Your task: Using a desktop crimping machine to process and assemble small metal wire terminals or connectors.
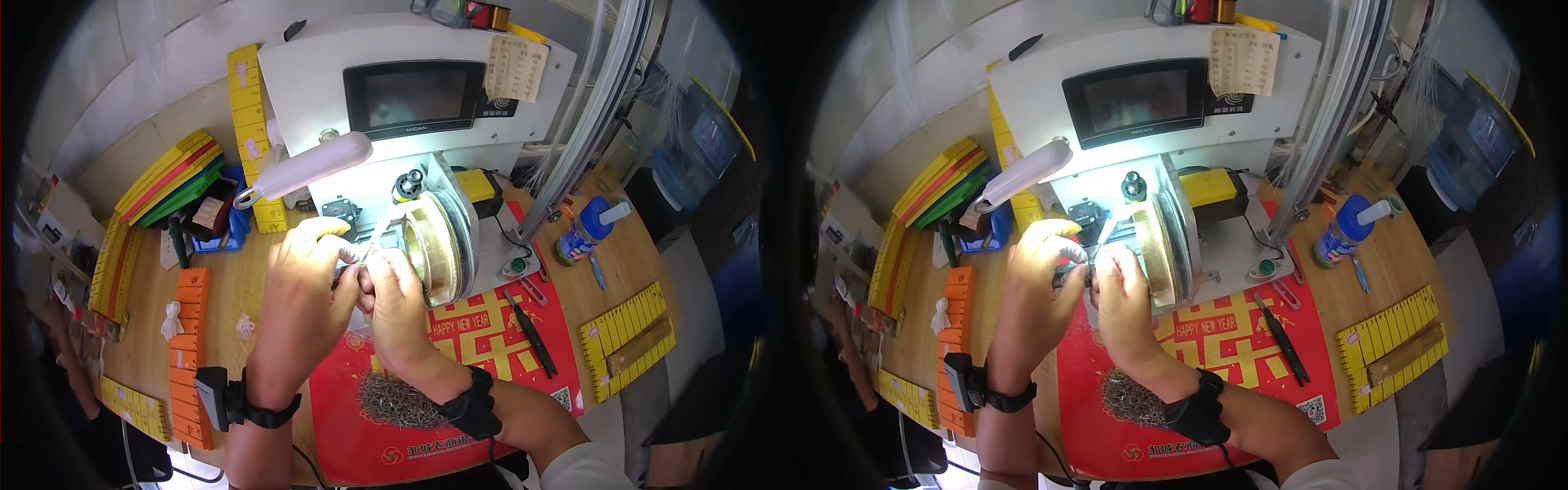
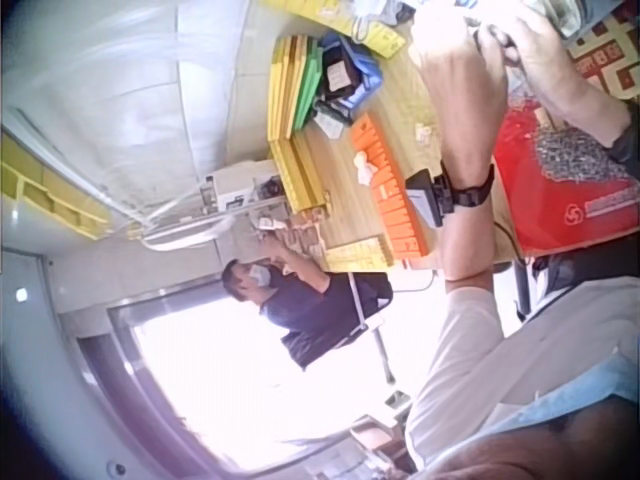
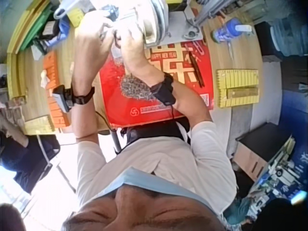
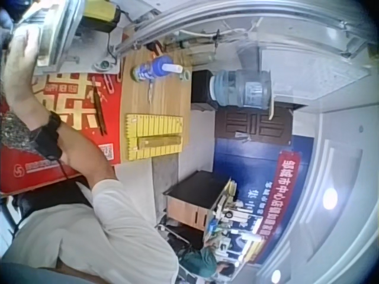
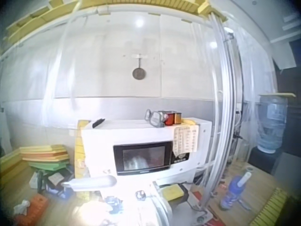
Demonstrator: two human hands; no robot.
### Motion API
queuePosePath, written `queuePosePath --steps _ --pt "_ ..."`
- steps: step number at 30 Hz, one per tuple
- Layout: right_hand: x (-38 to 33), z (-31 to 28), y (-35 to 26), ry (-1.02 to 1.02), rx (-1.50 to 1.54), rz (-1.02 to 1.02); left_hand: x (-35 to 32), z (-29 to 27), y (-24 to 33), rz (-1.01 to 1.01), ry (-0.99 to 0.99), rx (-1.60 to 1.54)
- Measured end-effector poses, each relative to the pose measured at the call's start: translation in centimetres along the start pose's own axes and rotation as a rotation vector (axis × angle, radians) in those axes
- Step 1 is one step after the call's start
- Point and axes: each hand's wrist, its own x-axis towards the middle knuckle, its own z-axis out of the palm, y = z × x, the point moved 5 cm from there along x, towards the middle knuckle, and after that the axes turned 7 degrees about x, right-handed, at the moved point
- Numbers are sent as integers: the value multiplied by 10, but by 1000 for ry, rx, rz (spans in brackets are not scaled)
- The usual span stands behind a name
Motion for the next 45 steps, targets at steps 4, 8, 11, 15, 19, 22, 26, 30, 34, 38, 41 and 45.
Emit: queuePosePath --steps 4,8,11,15,19,22,26,30,34,38,41,45 --pt "-2 7 0 -26 31 43 -3 -10 3 20 13 50" --pt "-5 4 -11 0 -75 21 -5 -5 16 88 54 110" --pt "-13 -3 -11 -22 -134 96 -16 -4 30 117 94 108" --pt "-55 -8 -18 -168 -150 142 -54 -9 52 86 111 36" --pt "-77 -33 -31 -130 -76 275 -66 11 69 34 126 -36" --pt "-97 -56 -78 -79 -219 189 -62 34 69 -41 187 -181" --pt "-88 -118 -179 150 -460 -414 -79 40 58 -34 292 -230" --pt "-46 -206 -294 463 -666 -713 -86 36 52 -58 304 -225" --pt "-6 -235 -317 400 -1228 -646 -87 41 49 -63 333 -268" --pt "11 -248 -325 327 -1197 -607 -90 47 43 -88 329 -317" --pt "-18 -217 -329 497 -884 -883 -91 46 42 -53 341 -306" --pt "-44 -123 -263 170 -318 -715 -90 42 43 -56 327 -277"
